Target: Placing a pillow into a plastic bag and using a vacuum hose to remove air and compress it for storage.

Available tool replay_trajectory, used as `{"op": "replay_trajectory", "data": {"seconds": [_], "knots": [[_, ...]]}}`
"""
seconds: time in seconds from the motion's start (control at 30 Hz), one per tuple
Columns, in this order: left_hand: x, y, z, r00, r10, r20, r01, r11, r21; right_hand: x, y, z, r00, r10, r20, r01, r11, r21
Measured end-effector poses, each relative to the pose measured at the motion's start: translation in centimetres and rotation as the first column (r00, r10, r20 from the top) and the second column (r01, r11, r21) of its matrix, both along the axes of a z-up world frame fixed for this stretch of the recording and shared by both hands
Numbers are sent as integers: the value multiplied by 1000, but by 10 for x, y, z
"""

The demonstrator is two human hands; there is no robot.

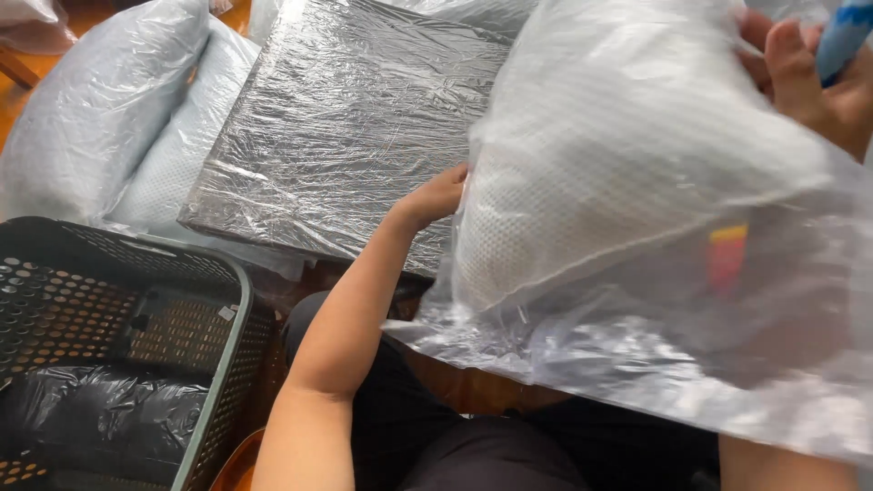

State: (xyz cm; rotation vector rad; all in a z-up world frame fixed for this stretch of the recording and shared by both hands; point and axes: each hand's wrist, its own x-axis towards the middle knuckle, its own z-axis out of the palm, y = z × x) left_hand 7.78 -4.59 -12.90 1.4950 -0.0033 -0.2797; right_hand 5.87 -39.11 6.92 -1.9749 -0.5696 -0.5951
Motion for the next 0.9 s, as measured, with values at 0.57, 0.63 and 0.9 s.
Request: {"op": "replay_trajectory", "data": {"seconds": [0.57, 0.63, 0.9], "knots": [[-18, 174, -11, 861, 504, -76, -507, 862, -25, -45, 50, -101, 909, 305, 283, 76, 546, -834], [-46, 163, 20, 861, 509, -3, -507, 860, 59, -8, 12, -105, 937, 111, 331, 218, 553, -804], [-81, 142, 63, 982, 141, 129, -184, 871, 456, 31, -15, -98, 831, -285, 479, 557, 427, -713]]}}
